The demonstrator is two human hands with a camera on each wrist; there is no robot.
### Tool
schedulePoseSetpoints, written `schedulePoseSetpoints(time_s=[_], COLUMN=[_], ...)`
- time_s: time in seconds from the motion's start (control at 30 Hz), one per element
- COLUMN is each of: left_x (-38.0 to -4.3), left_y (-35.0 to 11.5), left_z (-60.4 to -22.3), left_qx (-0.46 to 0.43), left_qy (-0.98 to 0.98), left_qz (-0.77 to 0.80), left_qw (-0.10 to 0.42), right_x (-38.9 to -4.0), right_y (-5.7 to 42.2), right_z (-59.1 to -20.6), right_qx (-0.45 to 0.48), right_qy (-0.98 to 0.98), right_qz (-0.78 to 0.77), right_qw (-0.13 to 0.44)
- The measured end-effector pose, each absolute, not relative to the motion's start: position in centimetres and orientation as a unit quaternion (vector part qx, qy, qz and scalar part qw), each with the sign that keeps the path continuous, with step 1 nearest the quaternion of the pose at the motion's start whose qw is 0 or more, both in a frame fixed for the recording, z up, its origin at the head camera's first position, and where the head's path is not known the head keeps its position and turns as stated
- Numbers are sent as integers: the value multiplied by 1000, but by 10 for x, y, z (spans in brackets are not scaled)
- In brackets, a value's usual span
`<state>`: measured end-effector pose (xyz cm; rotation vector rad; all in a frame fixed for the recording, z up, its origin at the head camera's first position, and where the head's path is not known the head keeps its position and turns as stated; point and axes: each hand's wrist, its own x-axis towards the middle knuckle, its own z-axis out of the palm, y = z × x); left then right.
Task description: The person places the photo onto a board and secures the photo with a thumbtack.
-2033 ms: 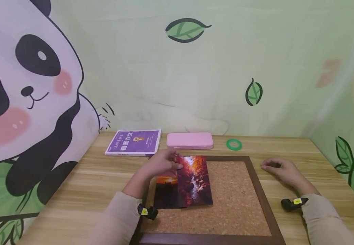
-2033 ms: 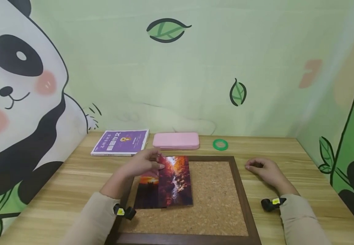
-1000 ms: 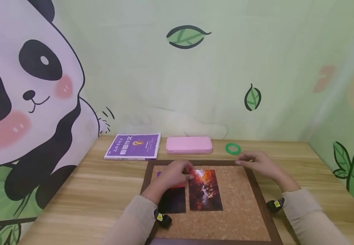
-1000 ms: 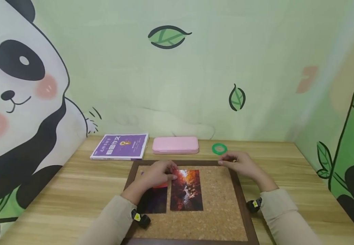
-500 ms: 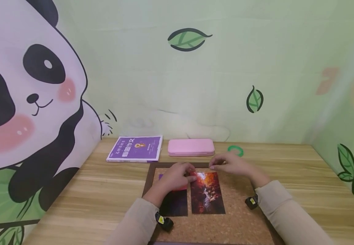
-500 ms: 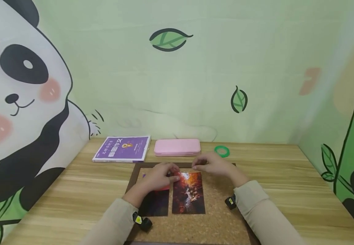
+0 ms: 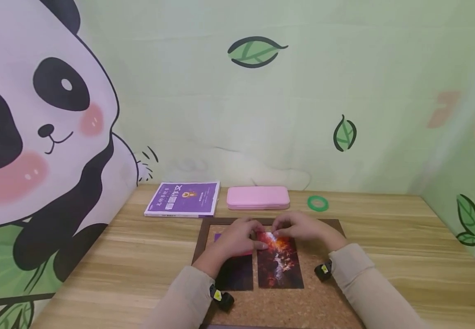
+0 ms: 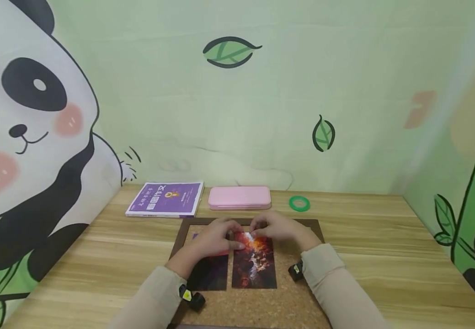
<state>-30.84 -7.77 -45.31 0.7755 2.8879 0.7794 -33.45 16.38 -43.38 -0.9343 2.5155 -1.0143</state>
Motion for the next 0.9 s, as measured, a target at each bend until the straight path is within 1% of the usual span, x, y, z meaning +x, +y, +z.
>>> schedulePoseSetpoints(time_s=[0.17, 0.3, 0.63, 0.9], left_x=[-308, -309, -307, -307], left_y=[-76, -76, -77, -78], left_z=[-453, -453, -451, -450], left_qx=[258, 260, 252, 256], left_qy=[933, 932, 932, 931], left_qz=[249, 250, 258, 259], left_qw=[31, 28, 41, 34], right_x=[-334, -333, -332, -329], right_y=[173, 174, 168, 162], right_z=[-443, -445, -451, -448], right_qx=[-295, -299, -311, -307], right_qy=[857, 849, 860, 866], right_qz=[-397, -410, -384, -380], right_qw=[146, 147, 127, 107])
